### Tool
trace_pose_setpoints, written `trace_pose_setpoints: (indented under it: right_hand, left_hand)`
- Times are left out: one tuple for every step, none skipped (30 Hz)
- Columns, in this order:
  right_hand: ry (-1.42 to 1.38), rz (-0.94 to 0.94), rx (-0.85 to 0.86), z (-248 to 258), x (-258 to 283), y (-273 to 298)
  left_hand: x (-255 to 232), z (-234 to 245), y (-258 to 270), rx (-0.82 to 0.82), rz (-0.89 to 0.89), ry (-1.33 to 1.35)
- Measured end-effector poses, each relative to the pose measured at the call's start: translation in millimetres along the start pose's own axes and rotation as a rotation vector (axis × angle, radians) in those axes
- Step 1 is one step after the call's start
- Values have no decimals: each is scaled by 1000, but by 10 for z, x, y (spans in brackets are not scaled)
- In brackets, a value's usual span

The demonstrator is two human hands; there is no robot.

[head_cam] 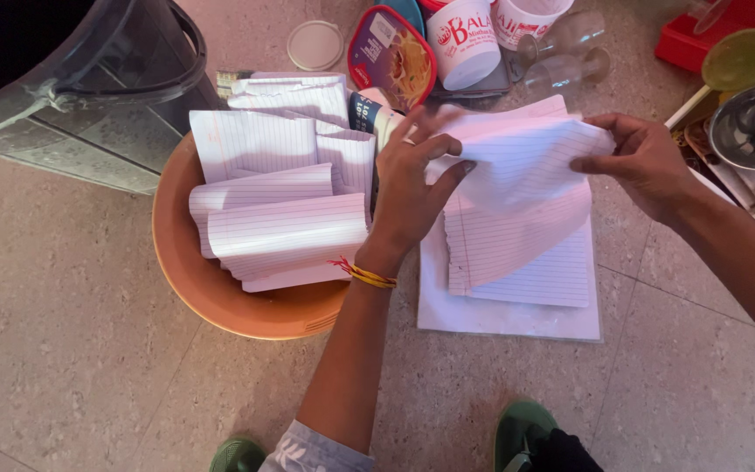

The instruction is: The person sorts a pile of paper and plastic items on the floor. They pick up sheets of lined paper and newspapers, placing them into an orange bucket. They also handle plastic containers, bottles, and metal cups, moving them into the bucket or a nearby tray.

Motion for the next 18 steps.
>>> trace_pose_setpoints:
  right_hand:
    - [-66,-6,15,43,-27,-25]
    - [-131,-12,30,83,-50,-53]
    - [-198,-16,46,106,-73,-82]
    - [-217,-39,52,116,-101,-92]
    - [-236,-60,57,118,-118,-98]
    - [-255,-81,63,113,-124,-100]
    - [-230,-80,70,99,-131,-85]
    - [-205,-80,77,69,-138,-67]
    - [-180,-82,85,33,-136,-56]
    - [-178,-80,87,2,-119,-60]
    - [-177,-80,90,-23,-98,-62]
    - [-175,-79,92,-45,-74,-62]
    - [-203,-55,109,-69,-37,-72]
    - [-232,-32,126,-89,15,-91]
    - [-260,-7,144,-125,72,-107]
    - [-245,-9,157,-181,126,-118]
    - [-229,-10,169,-249,193,-135]
    - [-213,-11,182,-332,259,-143]
  left_hand:
    - [8,-5,8,20,59,6]
    - [7,-17,16,40,119,13]
    - [3,-18,19,59,176,19]
    - [-9,-3,27,30,212,77]
    - [-27,16,25,1,245,136]
    - [-45,40,13,-28,277,194]
    - [-73,69,-3,-60,238,240]
    - [-106,109,-25,-91,199,286]
    - [-149,159,-44,-121,161,332]
    - [-188,216,-69,-112,199,335]
    - [-227,288,-96,-102,237,338]
    - [-266,369,-125,-92,275,341]
    - [-299,462,-162,-88,260,286]
    - [-320,563,-202,-84,246,231]
    - [-330,673,-234,-80,230,175]
    - [-329,788,-253,-65,232,218]
    - [-316,907,-271,-51,234,262]
    - [-293,1028,-279,-37,236,307]
Point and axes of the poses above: each hand's wrist, its own y-axis away from the middle knuckle, its own z-axis out of the back of the hand, x = y × z, the point moved 1 cm from there along -y, towards the middle knuckle, and after that the axes turned 5 degrees about -x, right-handed, at the moved point
